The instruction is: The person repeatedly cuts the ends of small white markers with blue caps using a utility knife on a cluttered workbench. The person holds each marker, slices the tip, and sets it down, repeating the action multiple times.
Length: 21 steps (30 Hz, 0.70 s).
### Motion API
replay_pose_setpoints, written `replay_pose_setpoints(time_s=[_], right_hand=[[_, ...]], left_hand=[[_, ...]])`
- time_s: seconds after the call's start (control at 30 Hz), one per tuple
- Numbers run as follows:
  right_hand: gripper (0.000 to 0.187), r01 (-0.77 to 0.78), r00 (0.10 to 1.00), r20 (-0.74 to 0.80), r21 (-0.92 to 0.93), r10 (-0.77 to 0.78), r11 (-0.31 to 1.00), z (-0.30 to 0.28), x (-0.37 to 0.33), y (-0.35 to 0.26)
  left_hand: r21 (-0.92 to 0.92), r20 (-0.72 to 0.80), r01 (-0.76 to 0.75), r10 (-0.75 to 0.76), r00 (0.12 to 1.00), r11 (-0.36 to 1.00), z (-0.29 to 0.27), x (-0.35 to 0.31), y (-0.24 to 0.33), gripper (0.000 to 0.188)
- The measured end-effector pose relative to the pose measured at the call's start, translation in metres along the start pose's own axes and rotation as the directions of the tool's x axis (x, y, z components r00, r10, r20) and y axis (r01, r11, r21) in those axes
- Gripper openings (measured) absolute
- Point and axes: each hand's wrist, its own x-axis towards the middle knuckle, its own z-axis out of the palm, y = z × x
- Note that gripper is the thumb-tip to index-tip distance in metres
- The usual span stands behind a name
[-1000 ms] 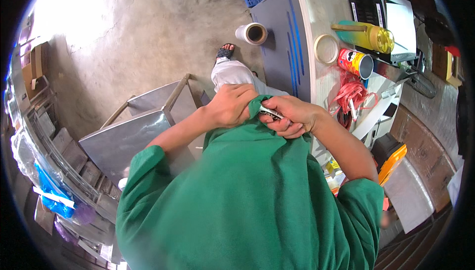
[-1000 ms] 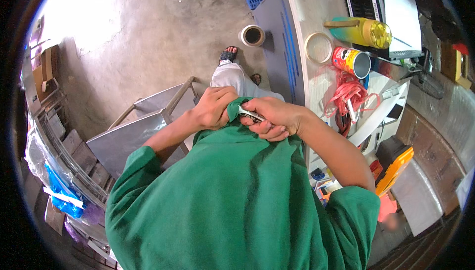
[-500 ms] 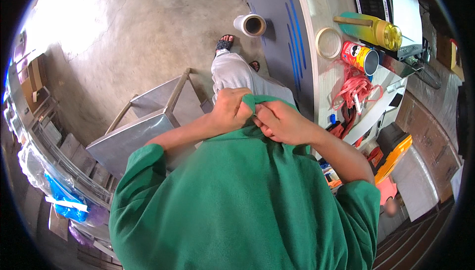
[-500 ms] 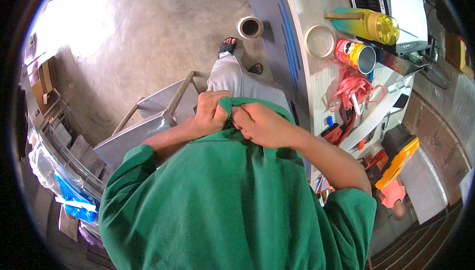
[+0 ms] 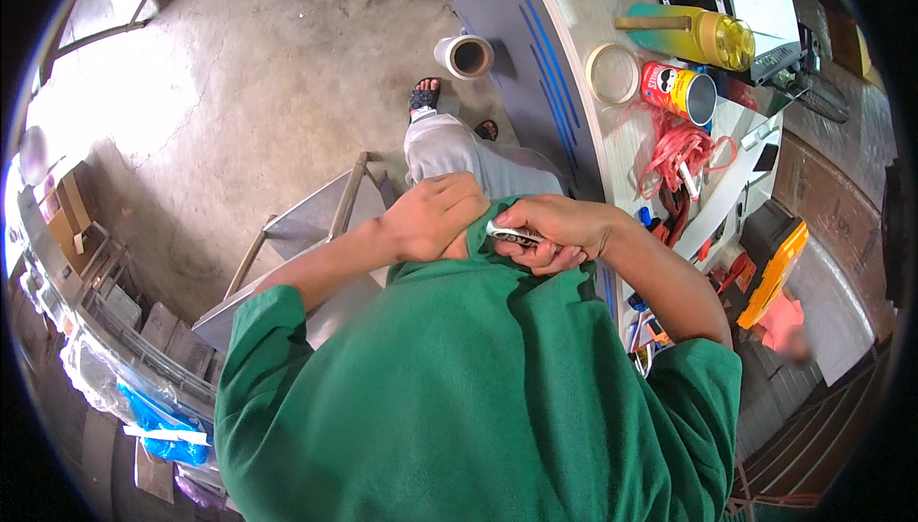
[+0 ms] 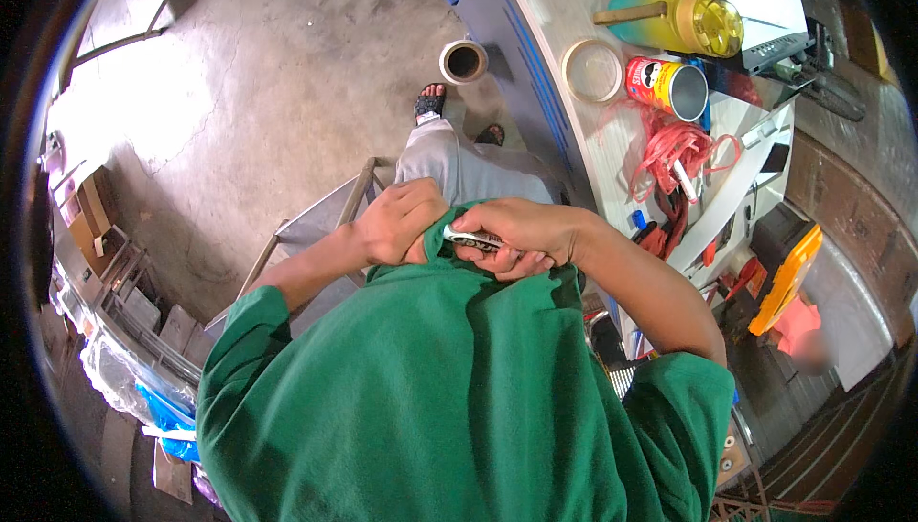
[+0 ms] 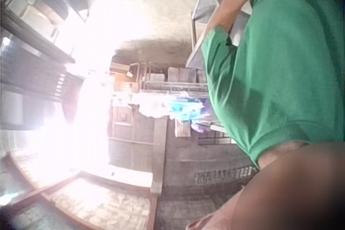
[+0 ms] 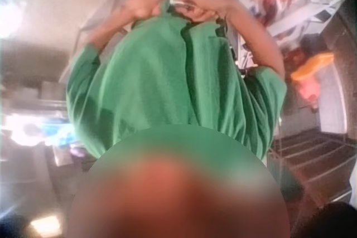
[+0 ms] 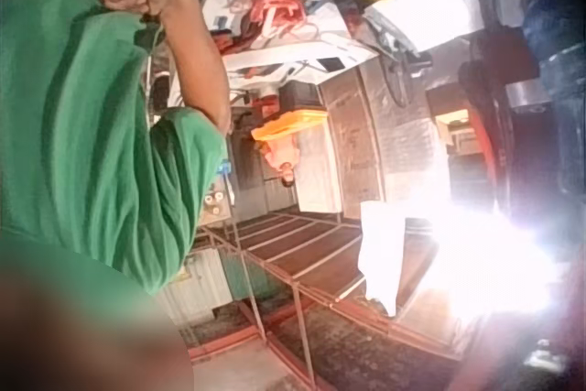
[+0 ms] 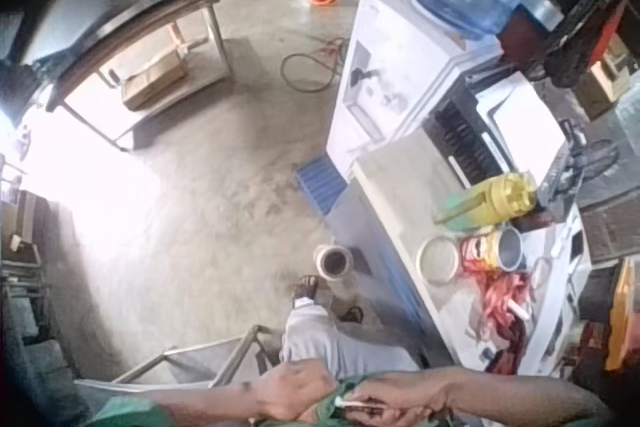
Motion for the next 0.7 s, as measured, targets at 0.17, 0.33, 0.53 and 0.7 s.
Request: replay_pose_setpoints(time_s=[0.17, 0.33, 0.53, 0.7], right_hand=[[0.038, -0.033, 0.999, 0.022, -0.004, 0.034, 0.999, 0.002, 0.005, -0.008], [0.040, 0.019, 1.000, -0.020, -0.051, -0.020, 0.999, 0.008, 0.006, -0.010], [0.045, 0.097, 0.985, -0.122, -0.194, -0.122, 0.976, 0.023, 0.007, -0.008], [0.048, 0.195, 0.973, -0.074, -0.230, -0.217, 0.953, 0.024, 0.009, -0.002]], left_hand=[[-0.014, 0.048, -0.026, 0.027, 0.998, 1.000, -0.010, -0.001, -0.007, 0.030], [-0.011, 0.092, 0.080, -0.079, 0.993, 0.997, -0.012, -0.005, -0.006, 0.026], [-0.027, 0.185, 0.288, -0.278, 0.943, 0.957, -0.016, -0.011, 0.002, 0.023], [-0.140, 0.170, 0.274, -0.250, 0.953, 0.951, -0.020, -0.010, 0.003, 0.020]])
